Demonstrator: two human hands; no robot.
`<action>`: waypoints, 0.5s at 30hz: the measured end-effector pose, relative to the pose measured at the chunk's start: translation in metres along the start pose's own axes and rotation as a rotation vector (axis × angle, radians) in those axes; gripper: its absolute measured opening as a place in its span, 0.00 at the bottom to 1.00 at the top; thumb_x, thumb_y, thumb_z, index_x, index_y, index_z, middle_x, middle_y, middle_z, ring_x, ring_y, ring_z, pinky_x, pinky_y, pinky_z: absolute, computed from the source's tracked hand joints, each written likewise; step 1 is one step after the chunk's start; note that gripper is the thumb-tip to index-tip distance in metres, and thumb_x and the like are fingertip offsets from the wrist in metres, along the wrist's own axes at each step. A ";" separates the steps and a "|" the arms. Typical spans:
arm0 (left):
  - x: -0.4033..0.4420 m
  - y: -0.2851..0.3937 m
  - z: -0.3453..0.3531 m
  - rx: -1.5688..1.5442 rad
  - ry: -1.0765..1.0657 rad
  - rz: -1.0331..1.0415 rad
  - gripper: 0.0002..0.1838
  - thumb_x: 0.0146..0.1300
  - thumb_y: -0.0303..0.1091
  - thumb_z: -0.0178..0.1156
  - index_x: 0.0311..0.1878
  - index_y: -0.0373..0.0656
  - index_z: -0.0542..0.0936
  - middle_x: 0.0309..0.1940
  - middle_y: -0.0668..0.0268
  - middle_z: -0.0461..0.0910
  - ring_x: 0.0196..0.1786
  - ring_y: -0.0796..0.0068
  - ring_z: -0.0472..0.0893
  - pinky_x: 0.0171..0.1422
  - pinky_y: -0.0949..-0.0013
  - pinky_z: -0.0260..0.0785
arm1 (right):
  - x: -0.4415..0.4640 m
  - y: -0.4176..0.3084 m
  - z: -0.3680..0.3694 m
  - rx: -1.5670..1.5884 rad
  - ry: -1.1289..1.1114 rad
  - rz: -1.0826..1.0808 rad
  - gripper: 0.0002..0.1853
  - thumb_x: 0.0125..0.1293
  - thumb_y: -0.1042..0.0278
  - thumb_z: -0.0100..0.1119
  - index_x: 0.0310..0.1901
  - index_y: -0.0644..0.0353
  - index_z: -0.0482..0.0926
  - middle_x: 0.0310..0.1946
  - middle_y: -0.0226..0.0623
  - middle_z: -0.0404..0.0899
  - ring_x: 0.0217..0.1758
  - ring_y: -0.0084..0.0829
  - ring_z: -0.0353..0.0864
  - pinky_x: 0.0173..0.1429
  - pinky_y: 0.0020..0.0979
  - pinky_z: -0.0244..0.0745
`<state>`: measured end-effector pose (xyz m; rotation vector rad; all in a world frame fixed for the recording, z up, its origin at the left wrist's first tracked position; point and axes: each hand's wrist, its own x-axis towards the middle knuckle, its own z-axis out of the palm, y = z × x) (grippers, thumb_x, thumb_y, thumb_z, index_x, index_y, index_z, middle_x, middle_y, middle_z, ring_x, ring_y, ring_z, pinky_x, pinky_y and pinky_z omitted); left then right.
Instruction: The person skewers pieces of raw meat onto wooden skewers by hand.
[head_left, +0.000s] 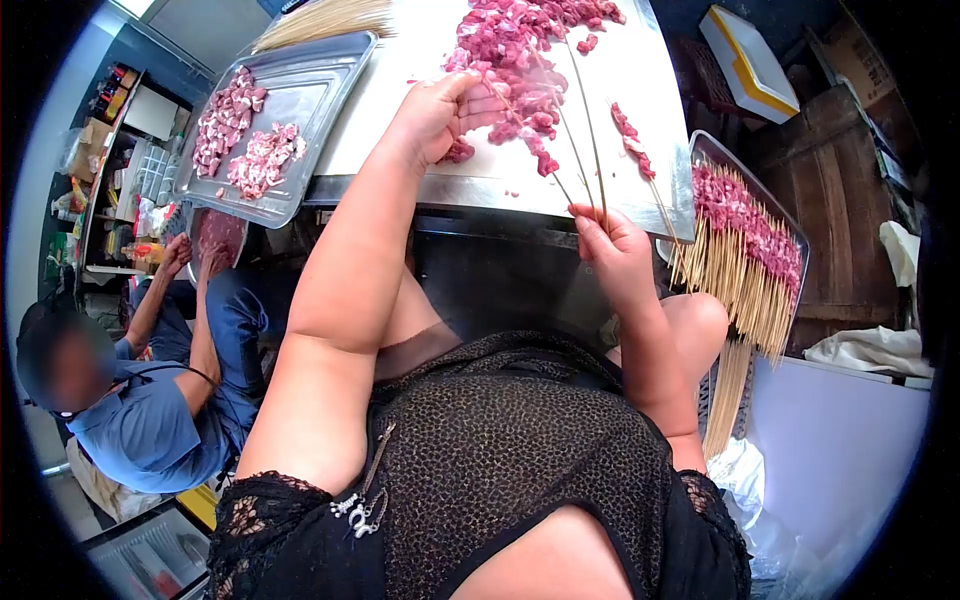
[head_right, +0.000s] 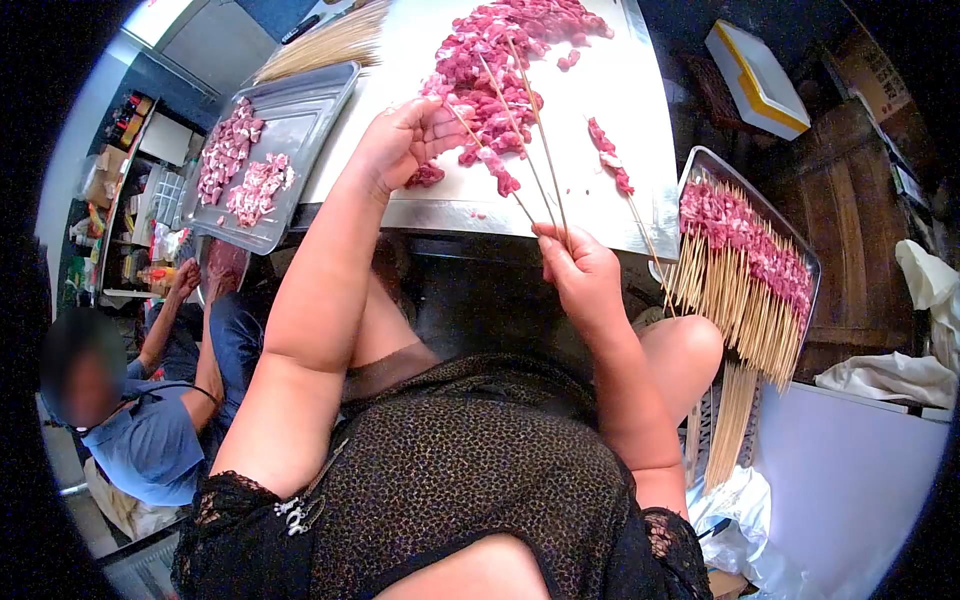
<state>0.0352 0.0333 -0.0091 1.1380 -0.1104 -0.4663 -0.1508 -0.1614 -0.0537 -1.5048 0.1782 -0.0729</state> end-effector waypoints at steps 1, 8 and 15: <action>0.000 0.000 0.000 -0.001 -0.001 0.000 0.10 0.66 0.30 0.47 0.43 0.34 0.74 0.37 0.55 0.80 0.39 0.64 0.82 0.49 0.62 0.77 | 0.000 0.001 0.001 -0.002 0.001 -0.001 0.11 0.65 0.71 0.53 0.46 0.66 0.78 0.21 0.22 0.70 0.22 0.13 0.65 0.26 0.16 0.61; 0.002 -0.002 0.004 -0.058 -0.001 0.074 0.07 0.65 0.29 0.53 0.43 0.36 0.75 0.39 0.54 0.80 0.40 0.65 0.82 0.47 0.64 0.78 | -0.003 -0.001 0.003 -0.083 0.034 0.005 0.11 0.65 0.71 0.53 0.46 0.65 0.78 0.21 0.21 0.70 0.21 0.13 0.65 0.26 0.17 0.62; 0.000 0.002 0.003 -0.093 0.098 0.163 0.03 0.63 0.24 0.55 0.38 0.36 0.74 0.39 0.53 0.79 0.42 0.66 0.82 0.45 0.67 0.79 | -0.007 -0.001 0.005 -0.082 0.058 -0.024 0.11 0.65 0.71 0.54 0.45 0.66 0.79 0.20 0.22 0.71 0.21 0.13 0.66 0.26 0.17 0.62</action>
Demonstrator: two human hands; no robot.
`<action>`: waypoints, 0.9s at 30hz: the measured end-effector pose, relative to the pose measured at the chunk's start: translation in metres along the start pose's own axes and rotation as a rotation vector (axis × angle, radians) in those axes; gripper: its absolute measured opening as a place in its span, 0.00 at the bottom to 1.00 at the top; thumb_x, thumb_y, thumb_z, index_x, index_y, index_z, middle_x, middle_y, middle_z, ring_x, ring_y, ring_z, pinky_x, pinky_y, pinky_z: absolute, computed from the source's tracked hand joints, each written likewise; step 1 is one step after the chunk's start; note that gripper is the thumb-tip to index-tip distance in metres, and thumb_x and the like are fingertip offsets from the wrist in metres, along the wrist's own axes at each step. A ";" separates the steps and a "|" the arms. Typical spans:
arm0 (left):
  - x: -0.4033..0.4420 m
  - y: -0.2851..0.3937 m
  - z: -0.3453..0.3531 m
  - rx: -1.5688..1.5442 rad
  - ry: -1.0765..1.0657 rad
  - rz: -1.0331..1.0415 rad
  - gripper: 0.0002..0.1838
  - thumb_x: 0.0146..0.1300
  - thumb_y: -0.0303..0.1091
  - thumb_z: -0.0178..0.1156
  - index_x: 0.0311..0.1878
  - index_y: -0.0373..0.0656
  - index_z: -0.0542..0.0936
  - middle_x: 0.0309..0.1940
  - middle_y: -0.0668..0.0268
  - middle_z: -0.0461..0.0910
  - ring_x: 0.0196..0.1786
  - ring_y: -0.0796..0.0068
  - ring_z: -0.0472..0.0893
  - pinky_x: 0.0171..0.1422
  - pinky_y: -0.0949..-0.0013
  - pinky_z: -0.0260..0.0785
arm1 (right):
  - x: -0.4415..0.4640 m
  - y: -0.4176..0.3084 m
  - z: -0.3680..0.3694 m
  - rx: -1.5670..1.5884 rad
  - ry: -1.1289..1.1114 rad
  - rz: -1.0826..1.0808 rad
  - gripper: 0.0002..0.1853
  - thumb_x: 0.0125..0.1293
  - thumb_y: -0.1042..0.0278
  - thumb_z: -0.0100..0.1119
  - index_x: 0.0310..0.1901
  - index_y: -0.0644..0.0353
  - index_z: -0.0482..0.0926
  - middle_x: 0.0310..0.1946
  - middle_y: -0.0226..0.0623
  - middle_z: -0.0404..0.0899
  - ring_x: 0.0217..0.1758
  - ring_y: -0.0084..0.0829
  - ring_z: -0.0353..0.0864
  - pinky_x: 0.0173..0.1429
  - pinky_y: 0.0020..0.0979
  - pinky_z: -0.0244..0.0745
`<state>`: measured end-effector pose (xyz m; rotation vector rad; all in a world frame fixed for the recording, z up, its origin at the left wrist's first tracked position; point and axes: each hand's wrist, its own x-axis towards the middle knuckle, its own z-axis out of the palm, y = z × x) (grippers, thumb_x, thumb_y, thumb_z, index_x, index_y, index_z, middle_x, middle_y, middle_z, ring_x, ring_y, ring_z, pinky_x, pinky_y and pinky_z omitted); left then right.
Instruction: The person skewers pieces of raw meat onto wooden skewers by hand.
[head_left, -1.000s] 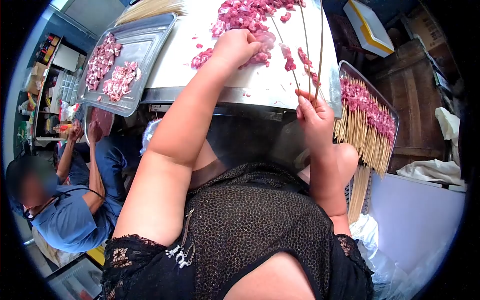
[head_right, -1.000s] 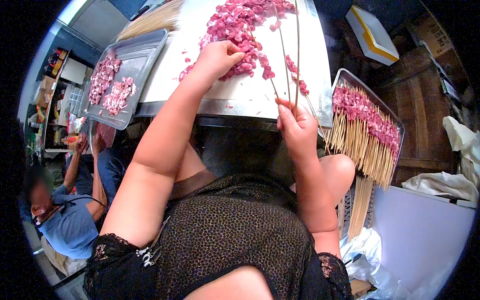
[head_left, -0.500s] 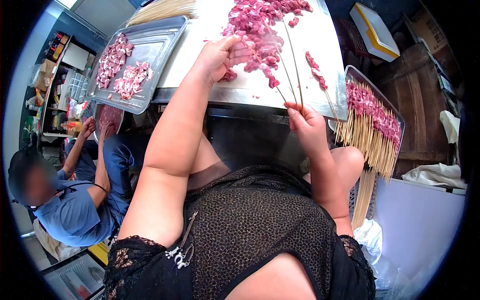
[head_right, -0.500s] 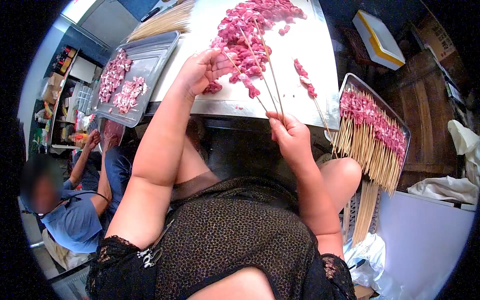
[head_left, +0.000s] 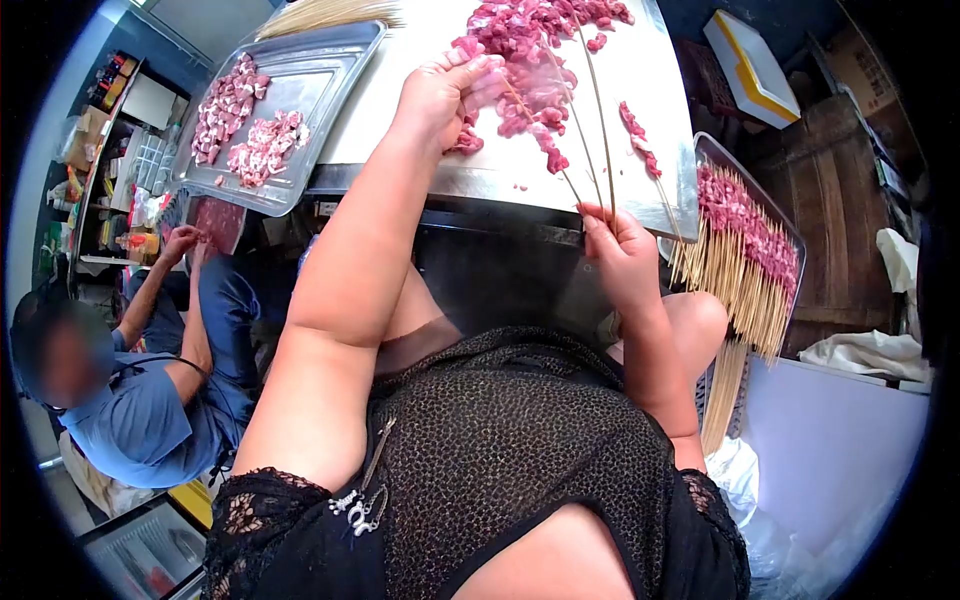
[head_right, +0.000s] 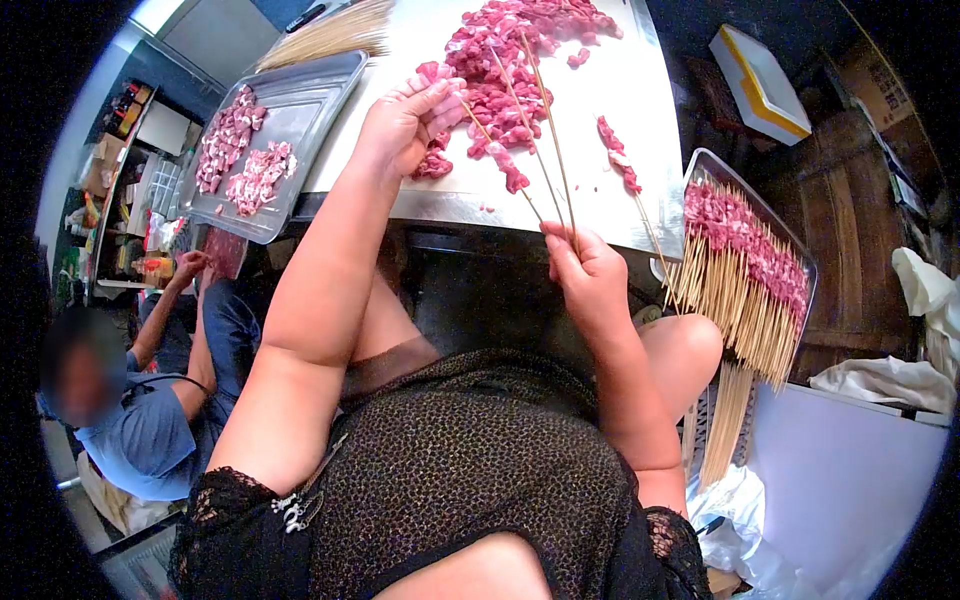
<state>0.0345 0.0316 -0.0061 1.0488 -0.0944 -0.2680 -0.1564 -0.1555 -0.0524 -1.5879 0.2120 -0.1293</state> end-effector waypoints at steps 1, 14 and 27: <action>0.000 0.000 -0.001 0.001 0.000 0.000 0.03 0.63 0.24 0.55 0.38 0.36 0.74 0.39 0.53 0.79 0.42 0.66 0.82 0.45 0.67 0.79 | 0.000 -0.001 0.000 0.001 0.000 0.000 0.11 0.65 0.71 0.54 0.45 0.66 0.79 0.20 0.22 0.71 0.21 0.13 0.66 0.26 0.17 0.62; -0.007 0.007 0.005 0.095 -0.118 -0.045 0.05 0.61 0.24 0.56 0.40 0.35 0.76 0.36 0.56 0.81 0.37 0.66 0.83 0.44 0.68 0.80 | 0.002 -0.012 -0.019 -0.174 -0.005 0.019 0.10 0.63 0.72 0.55 0.44 0.64 0.80 0.19 0.23 0.71 0.21 0.13 0.66 0.26 0.18 0.62; -0.017 0.008 0.016 0.072 -0.246 -0.156 0.13 0.61 0.24 0.57 0.49 0.36 0.74 0.43 0.54 0.80 0.43 0.64 0.82 0.50 0.67 0.77 | 0.008 0.002 -0.010 0.178 -0.130 0.089 0.11 0.65 0.71 0.54 0.46 0.65 0.78 0.20 0.21 0.71 0.20 0.12 0.64 0.24 0.15 0.59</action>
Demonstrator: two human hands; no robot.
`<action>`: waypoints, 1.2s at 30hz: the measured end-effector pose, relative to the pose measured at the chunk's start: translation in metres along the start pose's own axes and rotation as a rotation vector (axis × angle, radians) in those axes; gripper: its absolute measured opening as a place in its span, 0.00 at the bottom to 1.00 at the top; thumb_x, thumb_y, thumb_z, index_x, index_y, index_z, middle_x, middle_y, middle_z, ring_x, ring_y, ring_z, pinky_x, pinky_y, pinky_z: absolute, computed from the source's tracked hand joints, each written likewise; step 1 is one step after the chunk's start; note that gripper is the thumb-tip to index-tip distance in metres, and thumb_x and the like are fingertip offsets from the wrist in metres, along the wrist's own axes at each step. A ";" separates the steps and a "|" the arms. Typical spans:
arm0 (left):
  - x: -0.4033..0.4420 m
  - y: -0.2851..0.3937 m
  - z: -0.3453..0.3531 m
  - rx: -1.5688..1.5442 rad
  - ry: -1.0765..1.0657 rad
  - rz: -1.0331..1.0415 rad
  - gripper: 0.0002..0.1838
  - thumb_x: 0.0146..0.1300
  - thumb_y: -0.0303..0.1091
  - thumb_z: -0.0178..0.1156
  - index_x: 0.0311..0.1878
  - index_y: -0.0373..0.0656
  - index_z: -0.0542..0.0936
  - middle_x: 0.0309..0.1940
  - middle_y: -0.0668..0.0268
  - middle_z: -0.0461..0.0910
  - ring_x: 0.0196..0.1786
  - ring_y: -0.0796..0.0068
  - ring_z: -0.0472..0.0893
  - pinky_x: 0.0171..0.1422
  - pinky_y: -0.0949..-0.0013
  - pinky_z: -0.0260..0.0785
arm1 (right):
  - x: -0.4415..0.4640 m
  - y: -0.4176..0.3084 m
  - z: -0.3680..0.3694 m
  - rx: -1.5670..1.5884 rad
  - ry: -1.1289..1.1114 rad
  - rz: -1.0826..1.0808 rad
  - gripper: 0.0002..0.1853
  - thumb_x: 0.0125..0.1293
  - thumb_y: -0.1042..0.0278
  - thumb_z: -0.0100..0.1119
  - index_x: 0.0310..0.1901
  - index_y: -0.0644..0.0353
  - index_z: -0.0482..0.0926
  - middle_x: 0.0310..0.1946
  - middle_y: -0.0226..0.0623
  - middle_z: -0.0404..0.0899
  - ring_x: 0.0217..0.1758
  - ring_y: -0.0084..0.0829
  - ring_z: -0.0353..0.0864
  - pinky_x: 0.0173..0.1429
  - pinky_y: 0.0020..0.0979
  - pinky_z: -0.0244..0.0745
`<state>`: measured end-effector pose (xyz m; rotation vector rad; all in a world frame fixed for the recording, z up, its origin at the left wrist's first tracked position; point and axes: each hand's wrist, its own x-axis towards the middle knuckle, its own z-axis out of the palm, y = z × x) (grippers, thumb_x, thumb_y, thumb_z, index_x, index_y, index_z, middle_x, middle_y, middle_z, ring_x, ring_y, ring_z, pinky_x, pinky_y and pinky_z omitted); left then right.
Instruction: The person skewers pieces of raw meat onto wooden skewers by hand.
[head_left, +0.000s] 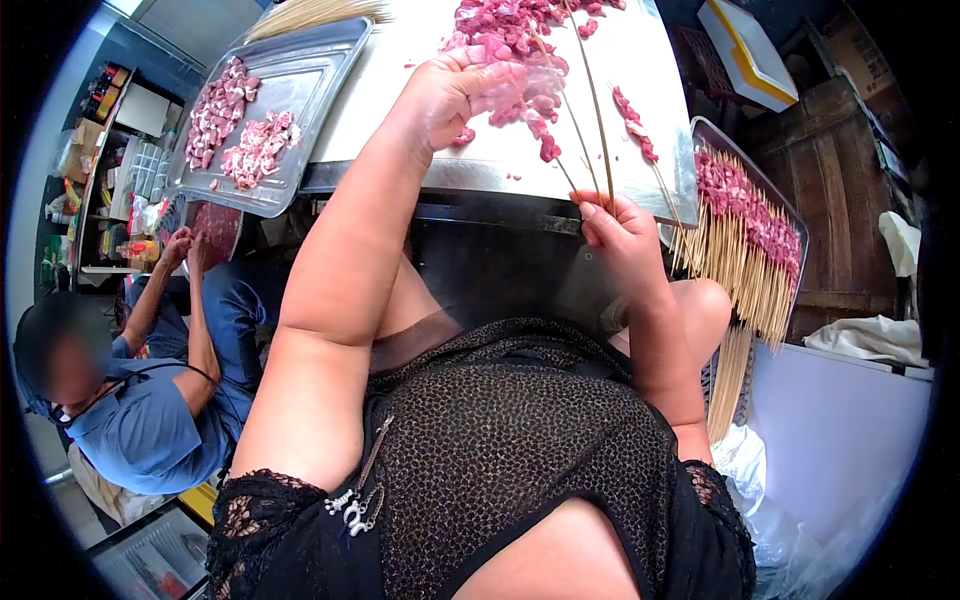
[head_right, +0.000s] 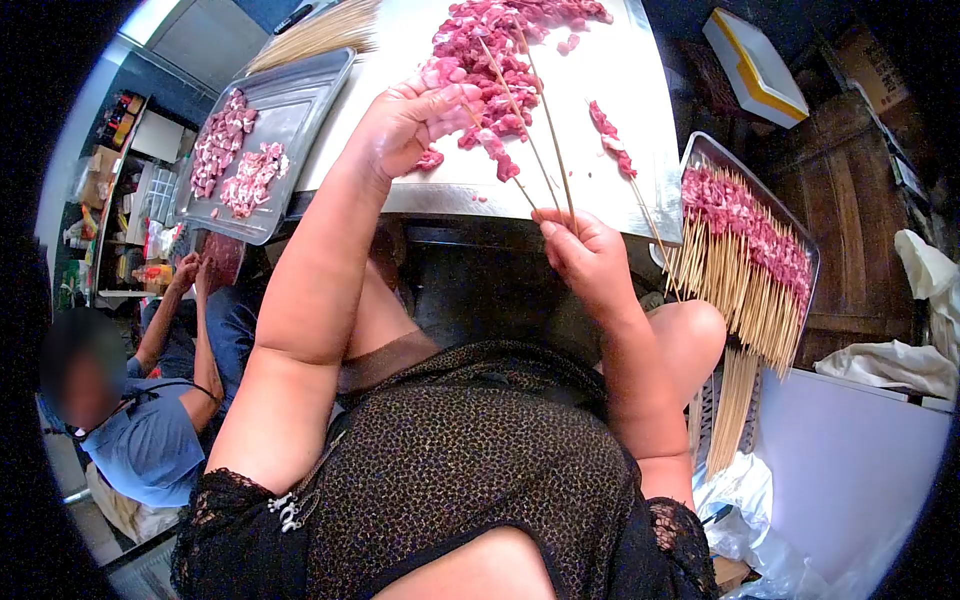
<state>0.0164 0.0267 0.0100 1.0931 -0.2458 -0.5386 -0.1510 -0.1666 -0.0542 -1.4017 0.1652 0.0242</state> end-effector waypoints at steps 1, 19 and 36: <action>0.000 -0.001 0.002 0.000 0.000 0.001 0.13 0.61 0.24 0.57 0.49 0.36 0.74 0.43 0.54 0.80 0.43 0.64 0.82 0.50 0.67 0.77 | 0.000 -0.001 0.001 0.084 -0.023 0.043 0.11 0.65 0.70 0.54 0.46 0.65 0.78 0.20 0.21 0.70 0.20 0.12 0.64 0.24 0.15 0.58; 0.012 -0.009 0.001 -0.125 0.187 0.079 0.13 0.70 0.30 0.43 0.49 0.30 0.70 0.43 0.47 0.78 0.45 0.56 0.81 0.51 0.59 0.76 | 0.003 0.011 0.005 0.037 0.061 -0.011 0.11 0.65 0.72 0.53 0.46 0.67 0.78 0.22 0.20 0.70 0.21 0.12 0.64 0.26 0.15 0.59; 0.003 -0.002 0.008 -0.145 0.097 0.063 0.11 0.69 0.29 0.44 0.47 0.31 0.69 0.43 0.44 0.77 0.48 0.51 0.79 0.54 0.55 0.75 | 0.004 -0.006 0.010 -0.130 0.081 -0.098 0.10 0.65 0.72 0.53 0.44 0.66 0.79 0.20 0.20 0.70 0.21 0.11 0.63 0.25 0.16 0.59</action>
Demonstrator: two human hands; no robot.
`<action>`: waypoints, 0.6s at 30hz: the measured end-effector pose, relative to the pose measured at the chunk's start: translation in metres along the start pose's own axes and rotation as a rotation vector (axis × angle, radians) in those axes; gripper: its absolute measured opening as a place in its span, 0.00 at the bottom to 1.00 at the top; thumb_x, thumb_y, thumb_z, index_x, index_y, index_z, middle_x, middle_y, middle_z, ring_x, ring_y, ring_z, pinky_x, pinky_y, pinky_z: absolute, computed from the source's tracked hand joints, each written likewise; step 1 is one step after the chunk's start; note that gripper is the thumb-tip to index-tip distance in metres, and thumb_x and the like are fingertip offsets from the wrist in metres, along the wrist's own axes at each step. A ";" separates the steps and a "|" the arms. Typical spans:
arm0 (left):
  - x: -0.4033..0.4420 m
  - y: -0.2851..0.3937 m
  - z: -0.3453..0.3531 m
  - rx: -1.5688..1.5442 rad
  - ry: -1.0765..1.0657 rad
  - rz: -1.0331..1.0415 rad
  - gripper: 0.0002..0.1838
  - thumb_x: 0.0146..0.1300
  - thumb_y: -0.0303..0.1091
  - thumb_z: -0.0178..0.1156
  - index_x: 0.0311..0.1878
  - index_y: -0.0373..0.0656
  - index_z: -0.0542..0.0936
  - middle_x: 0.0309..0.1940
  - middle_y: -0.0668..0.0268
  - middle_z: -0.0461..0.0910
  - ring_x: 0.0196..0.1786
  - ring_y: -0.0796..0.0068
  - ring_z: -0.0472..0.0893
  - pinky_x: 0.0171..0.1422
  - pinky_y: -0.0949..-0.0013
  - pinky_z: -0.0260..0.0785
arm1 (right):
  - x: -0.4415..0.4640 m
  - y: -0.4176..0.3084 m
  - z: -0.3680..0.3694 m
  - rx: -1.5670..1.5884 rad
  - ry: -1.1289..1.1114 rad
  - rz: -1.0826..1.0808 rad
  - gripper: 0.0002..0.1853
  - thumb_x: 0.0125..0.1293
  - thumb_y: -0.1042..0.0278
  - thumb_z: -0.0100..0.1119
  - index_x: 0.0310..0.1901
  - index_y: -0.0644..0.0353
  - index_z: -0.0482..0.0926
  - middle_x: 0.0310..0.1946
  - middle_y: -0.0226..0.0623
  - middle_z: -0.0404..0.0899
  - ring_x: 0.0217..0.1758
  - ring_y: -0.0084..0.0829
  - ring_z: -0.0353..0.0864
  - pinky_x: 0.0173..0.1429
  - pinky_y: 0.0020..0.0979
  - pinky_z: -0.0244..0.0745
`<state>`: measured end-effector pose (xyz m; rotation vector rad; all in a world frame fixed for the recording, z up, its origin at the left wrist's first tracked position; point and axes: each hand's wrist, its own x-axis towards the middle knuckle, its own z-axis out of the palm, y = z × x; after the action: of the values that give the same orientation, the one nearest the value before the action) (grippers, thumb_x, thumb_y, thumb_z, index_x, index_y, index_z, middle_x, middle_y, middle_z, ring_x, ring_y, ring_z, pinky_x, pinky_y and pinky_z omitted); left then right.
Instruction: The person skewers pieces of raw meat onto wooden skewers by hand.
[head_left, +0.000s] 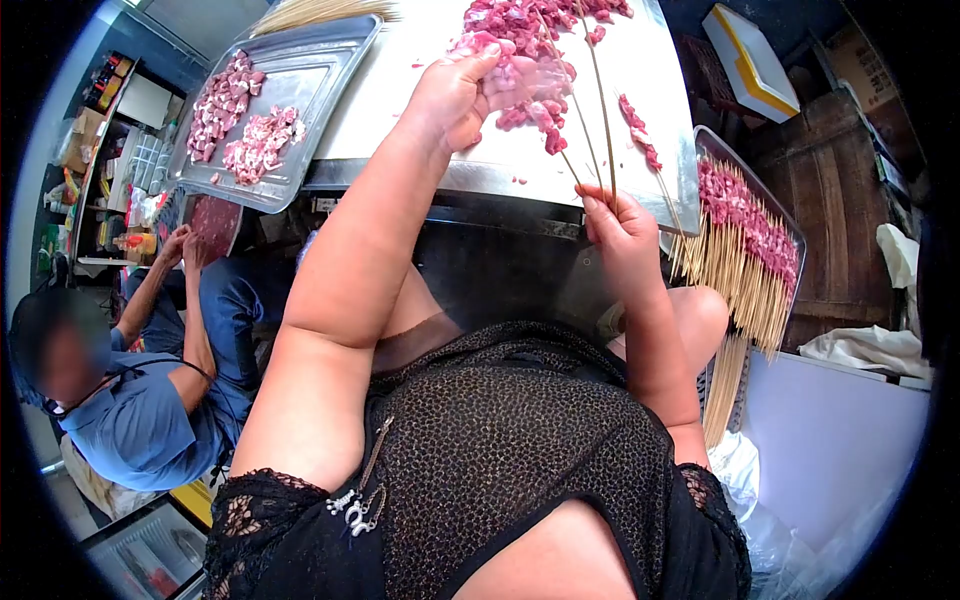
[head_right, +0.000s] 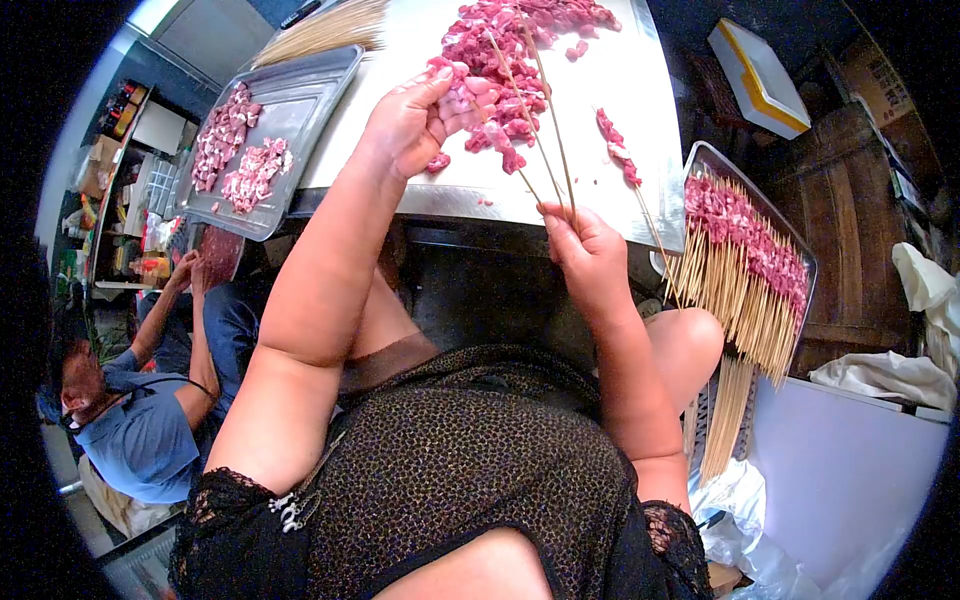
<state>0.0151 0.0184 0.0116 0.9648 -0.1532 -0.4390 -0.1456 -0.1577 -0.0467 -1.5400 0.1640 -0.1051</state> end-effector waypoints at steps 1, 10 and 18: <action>-0.001 0.001 0.001 0.000 0.000 0.000 0.11 0.69 0.29 0.44 0.47 0.31 0.69 0.43 0.44 0.77 0.48 0.51 0.79 0.54 0.55 0.75 | 0.000 0.000 0.000 0.037 -0.012 0.023 0.10 0.65 0.72 0.53 0.45 0.66 0.78 0.20 0.20 0.69 0.20 0.11 0.63 0.24 0.15 0.58; 0.000 -0.001 -0.006 -0.013 -0.071 -0.019 0.14 0.69 0.31 0.46 0.52 0.33 0.68 0.45 0.45 0.77 0.50 0.50 0.78 0.56 0.55 0.72 | -0.002 -0.006 -0.001 0.276 -0.077 0.213 0.12 0.65 0.69 0.54 0.47 0.66 0.77 0.18 0.21 0.68 0.16 0.12 0.60 0.19 0.15 0.53; -0.001 0.001 -0.002 0.000 0.050 0.088 0.12 0.69 0.31 0.47 0.49 0.34 0.71 0.44 0.50 0.78 0.46 0.59 0.80 0.51 0.62 0.76 | 0.000 0.008 -0.002 0.211 -0.057 0.117 0.11 0.65 0.71 0.53 0.47 0.66 0.77 0.19 0.20 0.69 0.19 0.11 0.62 0.22 0.15 0.55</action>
<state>0.0152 0.0207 0.0114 0.9643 -0.1496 -0.3337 -0.1462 -0.1598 -0.0544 -1.3188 0.1918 0.0140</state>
